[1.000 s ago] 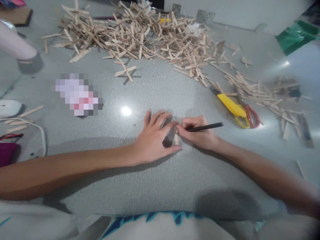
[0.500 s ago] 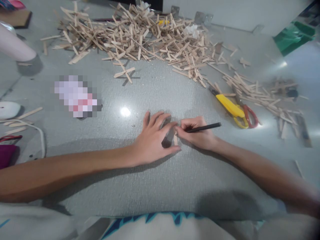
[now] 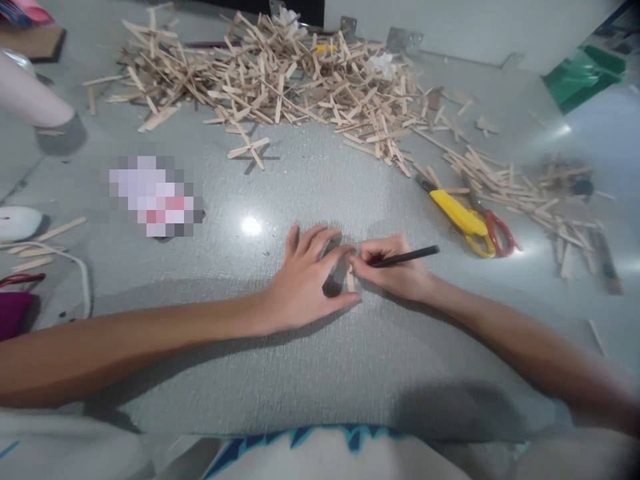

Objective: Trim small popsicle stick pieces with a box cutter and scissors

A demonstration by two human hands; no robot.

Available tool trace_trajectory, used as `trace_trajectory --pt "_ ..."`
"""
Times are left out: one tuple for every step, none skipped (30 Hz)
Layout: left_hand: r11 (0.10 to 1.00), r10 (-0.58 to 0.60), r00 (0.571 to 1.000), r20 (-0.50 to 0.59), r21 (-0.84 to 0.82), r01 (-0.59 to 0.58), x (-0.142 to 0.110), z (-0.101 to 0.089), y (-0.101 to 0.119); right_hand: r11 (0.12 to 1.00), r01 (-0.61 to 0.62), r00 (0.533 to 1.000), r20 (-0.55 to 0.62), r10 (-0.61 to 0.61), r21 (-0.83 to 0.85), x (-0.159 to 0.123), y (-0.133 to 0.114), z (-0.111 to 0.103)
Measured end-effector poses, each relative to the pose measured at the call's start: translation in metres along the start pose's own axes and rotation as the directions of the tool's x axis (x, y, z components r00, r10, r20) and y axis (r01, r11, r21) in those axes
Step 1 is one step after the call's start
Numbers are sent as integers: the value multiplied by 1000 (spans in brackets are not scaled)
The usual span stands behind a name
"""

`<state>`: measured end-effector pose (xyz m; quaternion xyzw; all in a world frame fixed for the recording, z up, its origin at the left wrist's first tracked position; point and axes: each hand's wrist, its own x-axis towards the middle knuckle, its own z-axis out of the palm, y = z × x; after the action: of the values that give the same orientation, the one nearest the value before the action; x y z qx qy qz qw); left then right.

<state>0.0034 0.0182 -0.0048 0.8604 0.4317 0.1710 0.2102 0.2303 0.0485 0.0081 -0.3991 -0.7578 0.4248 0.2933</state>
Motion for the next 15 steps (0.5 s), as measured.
trace_trajectory --pt "1000 1 1000 0 4 -1 0 0 0 1000 0 1000 0 0 -1 0 0 0" --pt "1000 2 1000 1 6 -2 0 0 0 1000 -3 1000 2 3 -1 0 0 0" --pt "1000 3 1000 3 6 -3 0 0 0 1000 -6 1000 2 6 -1 0 0 0" --pt "1000 2 1000 4 5 -2 0 0 0 1000 -10 1000 4 10 -2 0 0 0" --pt "1000 1 1000 3 2 -1 0 0 0 1000 -12 1000 5 12 -2 0 -1 0" --pt "1000 -1 1000 1 -1 1 0 0 0 1000 -11 1000 6 11 -2 0 -1 0" --pt "1000 -4 1000 1 -6 4 0 0 0 1000 -9 1000 7 9 -1 0 -1 0" --pt "1000 -7 1000 -1 -10 7 0 0 0 1000 -6 1000 6 6 1 0 -1 0" --pt "1000 -9 1000 -2 -14 9 0 0 0 1000 -3 1000 5 3 2 0 -1 0" --pt "1000 -9 1000 -3 -16 9 0 0 -1 1000 -1 1000 3 1 4 0 -1 0" --pt "1000 -7 1000 -3 -15 7 0 0 -1 1000 -1 1000 -3 2 10 0 -1 0" --pt "1000 -4 1000 -2 -13 4 0 0 -1 1000 -13 1000 -10 13 25 -1 -1 0" --pt "1000 -3 1000 -2 -9 3 0 0 -1 998 -35 999 -18 36 50 -1 -1 0" --pt "1000 -2 1000 -2 -5 2 0 0 -1 995 -64 997 -27 67 79 -2 -1 0" --pt "1000 -2 1000 -1 -2 2 0 0 -1 990 -97 994 -34 101 106 -3 -1 0"
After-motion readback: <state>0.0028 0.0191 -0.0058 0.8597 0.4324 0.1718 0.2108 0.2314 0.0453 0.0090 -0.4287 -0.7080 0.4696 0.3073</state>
